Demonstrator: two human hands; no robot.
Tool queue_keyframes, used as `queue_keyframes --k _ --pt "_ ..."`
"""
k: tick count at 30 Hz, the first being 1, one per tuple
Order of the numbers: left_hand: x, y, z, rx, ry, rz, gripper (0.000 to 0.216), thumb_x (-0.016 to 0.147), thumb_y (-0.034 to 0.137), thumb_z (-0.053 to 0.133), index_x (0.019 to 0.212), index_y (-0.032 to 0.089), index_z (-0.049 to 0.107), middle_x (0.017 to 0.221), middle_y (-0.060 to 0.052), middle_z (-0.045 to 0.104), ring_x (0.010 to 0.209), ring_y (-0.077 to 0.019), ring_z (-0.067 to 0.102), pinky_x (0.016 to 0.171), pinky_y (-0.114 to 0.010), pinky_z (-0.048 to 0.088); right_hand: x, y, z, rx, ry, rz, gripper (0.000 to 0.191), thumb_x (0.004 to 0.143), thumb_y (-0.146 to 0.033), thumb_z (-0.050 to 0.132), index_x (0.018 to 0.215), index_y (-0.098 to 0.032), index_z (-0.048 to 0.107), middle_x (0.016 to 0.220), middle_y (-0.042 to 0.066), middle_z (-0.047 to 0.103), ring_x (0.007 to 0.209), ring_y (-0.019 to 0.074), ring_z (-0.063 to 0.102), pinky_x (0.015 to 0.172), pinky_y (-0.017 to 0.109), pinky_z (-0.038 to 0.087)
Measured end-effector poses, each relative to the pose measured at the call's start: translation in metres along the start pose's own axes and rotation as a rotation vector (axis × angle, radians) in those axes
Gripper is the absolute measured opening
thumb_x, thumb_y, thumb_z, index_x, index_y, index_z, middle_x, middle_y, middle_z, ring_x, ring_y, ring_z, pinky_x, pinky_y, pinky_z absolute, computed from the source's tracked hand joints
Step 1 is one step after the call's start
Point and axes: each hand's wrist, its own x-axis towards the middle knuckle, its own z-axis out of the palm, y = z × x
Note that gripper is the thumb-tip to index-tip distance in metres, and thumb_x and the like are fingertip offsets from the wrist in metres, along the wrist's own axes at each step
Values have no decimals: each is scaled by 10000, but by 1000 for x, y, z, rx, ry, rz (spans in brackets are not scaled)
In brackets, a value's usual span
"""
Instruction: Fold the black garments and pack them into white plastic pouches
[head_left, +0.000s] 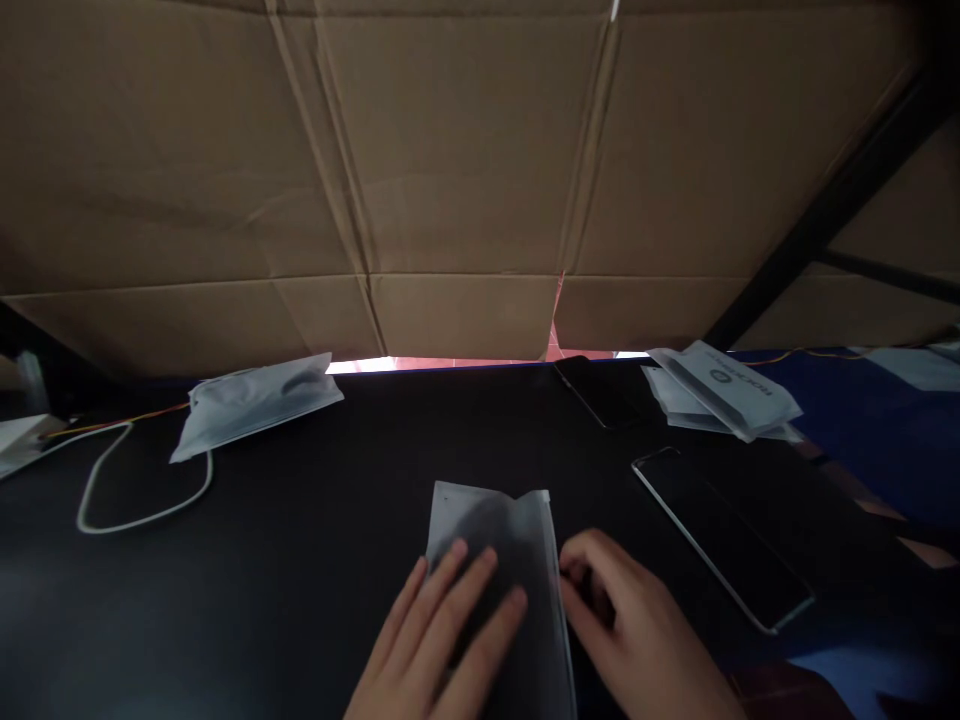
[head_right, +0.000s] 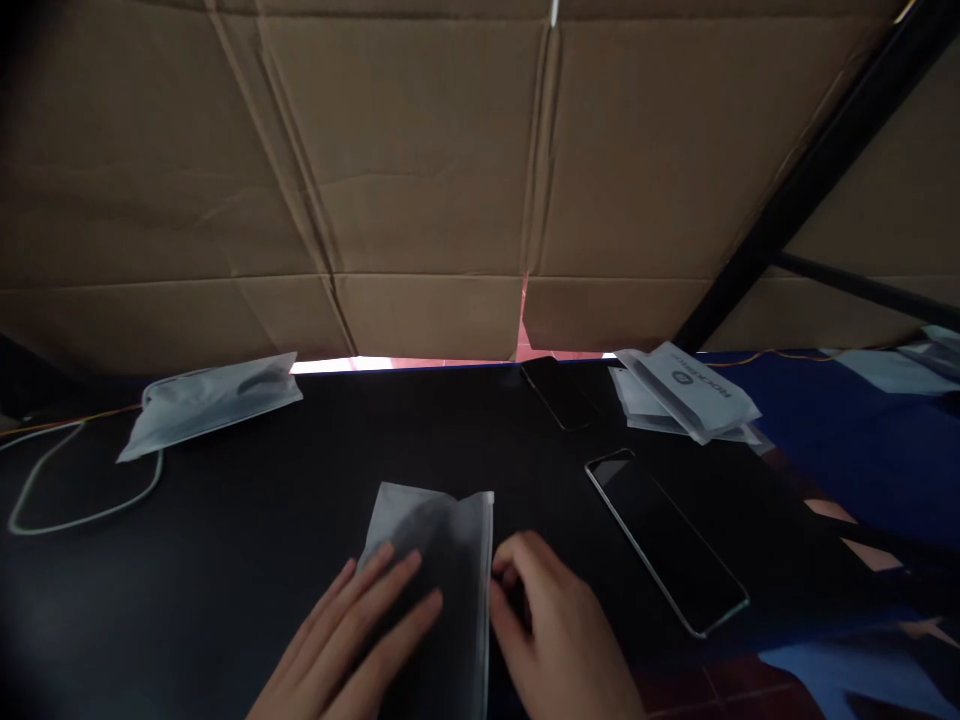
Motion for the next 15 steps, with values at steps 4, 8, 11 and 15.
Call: queue_keyframes --k 4,8,11,15 --pt "9 -10 0 28 -84 -66 976 1026 801 440 1760 191 232 1748 -152 447 1587 -378 482 1150 -530 582 -21 -8 11 96 -63 -110 568 938 -238 738 1484 -311 598 1263 67 778 1072 230 816 855 274 695" --pt "7 -6 1 46 -72 -44 946 1034 807 397 1766 233 223 1773 -143 409 1591 -374 471 1160 -513 559 -15 -16 21 10 -43 -89 811 825 -210 811 1592 -265 555 1413 142 750 1184 333 801 912 373 708" --pt "5 -3 5 124 -23 -24 942 1011 828 448 1752 267 297 1769 -147 420 1547 -381 524 1132 -485 565 0 -29 20 133 -70 -2 632 847 -96 696 1445 -302 696 1320 83 802 1112 282 824 906 333 694" --pt "-6 -12 7 245 5 -49 898 1026 749 530 1744 251 323 1709 -126 523 1445 -319 637 1084 -416 581 11 -37 11 356 -85 27 415 884 -89 663 1185 -323 826 1129 27 845 940 218 828 820 271 674"
